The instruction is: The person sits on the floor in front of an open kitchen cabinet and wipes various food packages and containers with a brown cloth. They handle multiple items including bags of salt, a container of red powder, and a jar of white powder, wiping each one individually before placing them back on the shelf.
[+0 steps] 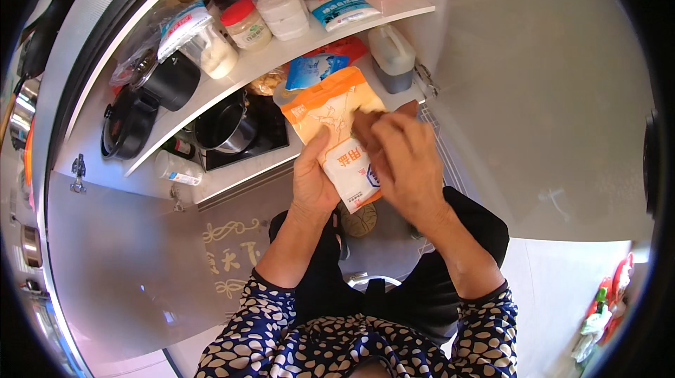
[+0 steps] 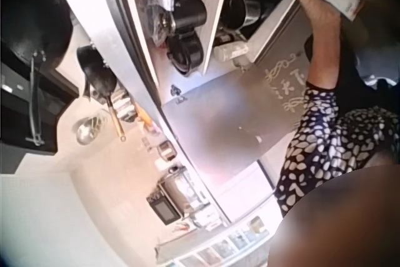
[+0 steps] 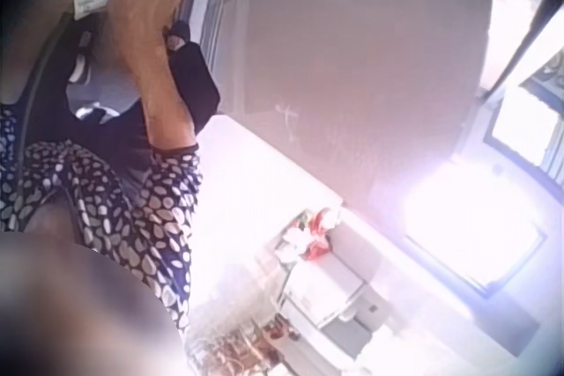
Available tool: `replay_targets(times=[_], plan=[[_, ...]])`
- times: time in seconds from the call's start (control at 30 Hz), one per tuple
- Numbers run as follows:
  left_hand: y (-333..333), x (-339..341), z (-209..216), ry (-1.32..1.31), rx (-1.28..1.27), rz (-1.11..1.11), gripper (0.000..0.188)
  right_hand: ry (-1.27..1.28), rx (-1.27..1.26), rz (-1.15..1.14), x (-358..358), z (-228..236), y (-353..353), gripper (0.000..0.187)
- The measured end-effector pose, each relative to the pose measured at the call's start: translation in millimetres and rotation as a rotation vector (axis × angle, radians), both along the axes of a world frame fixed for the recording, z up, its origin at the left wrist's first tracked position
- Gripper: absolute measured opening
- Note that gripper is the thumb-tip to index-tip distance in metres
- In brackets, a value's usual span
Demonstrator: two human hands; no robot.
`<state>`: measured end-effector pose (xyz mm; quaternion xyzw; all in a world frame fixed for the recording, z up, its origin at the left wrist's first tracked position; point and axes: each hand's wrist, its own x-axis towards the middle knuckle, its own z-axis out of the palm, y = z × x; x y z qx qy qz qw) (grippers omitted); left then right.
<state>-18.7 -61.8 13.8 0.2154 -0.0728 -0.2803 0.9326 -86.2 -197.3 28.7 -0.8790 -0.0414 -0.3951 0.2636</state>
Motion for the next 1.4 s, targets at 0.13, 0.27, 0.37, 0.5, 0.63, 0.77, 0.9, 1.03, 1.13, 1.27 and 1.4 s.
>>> replay_targets(times=[0.13, 0.27, 0.37, 0.5, 0.63, 0.77, 0.9, 1.03, 1.13, 1.27, 1.4], plan=[[-1.4, -6.1, 0.7, 0.063, 0.048, -0.069, 0.048, 0.274, 0.865, 0.168, 8.4, 11.0, -26.7, 0.031], [-0.8, -6.8, 5.1, 0.011, 0.048, -0.074, 0.048, 0.524, 1.361, 0.529, 4.8, 19.1, -39.4, 0.039], [2.9, -8.2, 9.0, -0.121, 0.140, -0.071, 0.047, 0.556, 1.462, 0.672, 6.5, 22.3, -43.6, 0.042], [7.7, -9.3, 6.1, -0.190, 0.286, -0.096, 0.042, 0.709, 1.365, 0.629, 5.1, 23.8, -43.1, 0.033], [5.5, -8.9, 7.3, -0.288, 0.501, 0.016, 0.039, 0.584, 1.471, 0.550, 0.3, 27.5, -31.6, 0.026], [3.6, -0.2, -9.2, -0.247, 0.859, 0.374, 0.040, 0.373, 1.292, 0.353, 2.7, 21.8, -18.9, 0.024], [3.7, -0.6, -15.9, 0.132, 0.594, -0.029, 0.056, -0.088, 0.284, 0.111, 4.7, 20.6, -18.0, 0.027], [-1.1, -3.8, -28.0, 0.196, -0.035, -0.210, 0.080, -0.323, -0.101, 0.199, 2.8, 8.6, 8.1, 0.033], [-6.8, -15.5, 20.9, 0.096, -0.173, -0.374, 0.097, -0.243, -0.300, 0.318, -13.8, 9.2, 18.1, 0.035], [2.1, -12.3, 27.0, -0.047, -0.189, -0.386, 0.099, 0.012, -0.172, 0.540, -14.5, 17.9, 14.3, 0.041], [1.1, -8.6, 28.3, 0.067, -0.116, -0.231, 0.098, 0.201, 0.266, 0.686, -12.2, 26.3, -3.9, 0.041]])
